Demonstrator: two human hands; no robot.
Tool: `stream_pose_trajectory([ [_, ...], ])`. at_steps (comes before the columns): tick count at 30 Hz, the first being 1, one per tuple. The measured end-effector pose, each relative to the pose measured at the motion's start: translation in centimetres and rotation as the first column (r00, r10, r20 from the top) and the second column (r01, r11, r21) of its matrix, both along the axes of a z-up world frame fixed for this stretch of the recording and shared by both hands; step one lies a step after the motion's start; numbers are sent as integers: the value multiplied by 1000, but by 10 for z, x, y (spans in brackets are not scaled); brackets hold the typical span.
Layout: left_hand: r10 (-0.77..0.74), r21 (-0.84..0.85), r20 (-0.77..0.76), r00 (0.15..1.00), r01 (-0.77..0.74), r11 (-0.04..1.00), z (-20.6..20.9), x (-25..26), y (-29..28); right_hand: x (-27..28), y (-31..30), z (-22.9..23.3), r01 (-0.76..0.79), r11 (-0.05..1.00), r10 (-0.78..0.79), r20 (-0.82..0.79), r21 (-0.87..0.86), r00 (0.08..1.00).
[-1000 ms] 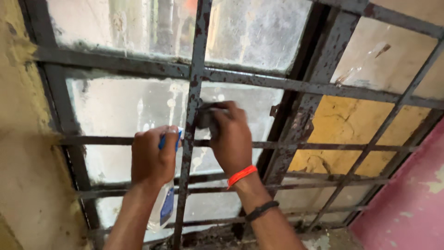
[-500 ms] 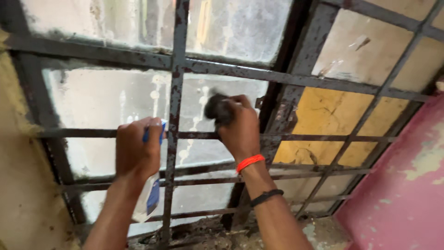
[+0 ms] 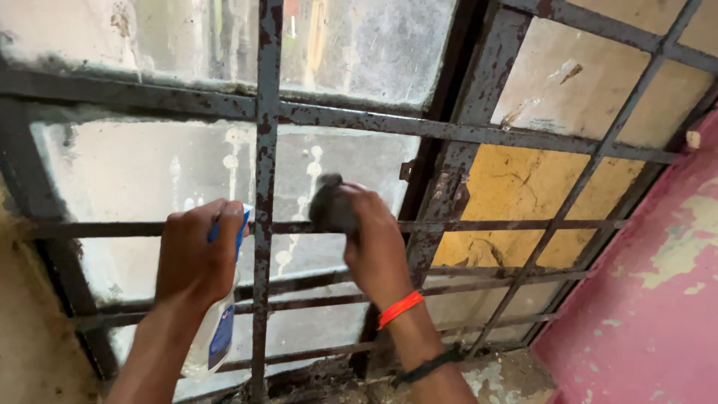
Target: The person sprays a cleaning solution onto a metal window grille and wipes it with a dark cloth. The person repeatedly sprays and wipes different sections of the grille, focusing on the metal bars and the glass panes behind them.
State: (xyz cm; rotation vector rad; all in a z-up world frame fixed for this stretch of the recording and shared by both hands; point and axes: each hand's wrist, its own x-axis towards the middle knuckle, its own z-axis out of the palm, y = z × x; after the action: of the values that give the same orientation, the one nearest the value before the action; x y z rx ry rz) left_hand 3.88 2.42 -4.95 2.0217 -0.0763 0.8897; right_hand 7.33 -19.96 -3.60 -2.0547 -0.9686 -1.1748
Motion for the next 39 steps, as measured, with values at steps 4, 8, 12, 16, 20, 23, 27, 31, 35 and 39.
stream_pose_trajectory([
  [4, -14, -8, 18, 1000, 14, 1000, 0, -1, -1, 14, -9, -9, -78, 993, 93, -168, 92, 981],
  [8, -17, 26, 99, 995, 15, 1000, -1, -1, -3, 13, -3, -15, 3, 998, 2, -76, 69, 997],
  [12, -8, 20, 102, 995, 6, 1000, 0, -3, -4, 9, 2, -16, 54, 996, -51, -48, 65, 998],
  [16, -34, 31, 160, 987, 29, 999, -3, -2, -2, 9, 6, -18, 75, 992, -68, -71, 105, 995],
  [20, -43, 104, 163, 986, 26, 994, -9, 1, 5, 10, 6, -18, 61, 994, -58, -35, 88, 998],
  [23, -1, 189, 299, 954, -58, 980, -18, -5, 4, 9, 4, -15, 56, 994, -54, -30, 89, 998],
  [27, 153, 152, 360, 920, -220, 964, -54, -29, -2, 12, 5, -16, 58, 992, -55, -29, 113, 998],
  [31, -93, -550, -196, 976, -31, 834, -96, -31, 12, 14, 7, -22, 84, 988, -80, -36, 129, 996],
  [35, -99, -505, -270, 958, -54, 861, -147, -36, 23, 16, 5, -25, 91, 991, -96, 49, 96, 994],
  [39, -125, -468, -344, 931, -55, 882, -220, -36, 41, 18, 5, -29, 99, 991, -105, 55, 91, 993],
])
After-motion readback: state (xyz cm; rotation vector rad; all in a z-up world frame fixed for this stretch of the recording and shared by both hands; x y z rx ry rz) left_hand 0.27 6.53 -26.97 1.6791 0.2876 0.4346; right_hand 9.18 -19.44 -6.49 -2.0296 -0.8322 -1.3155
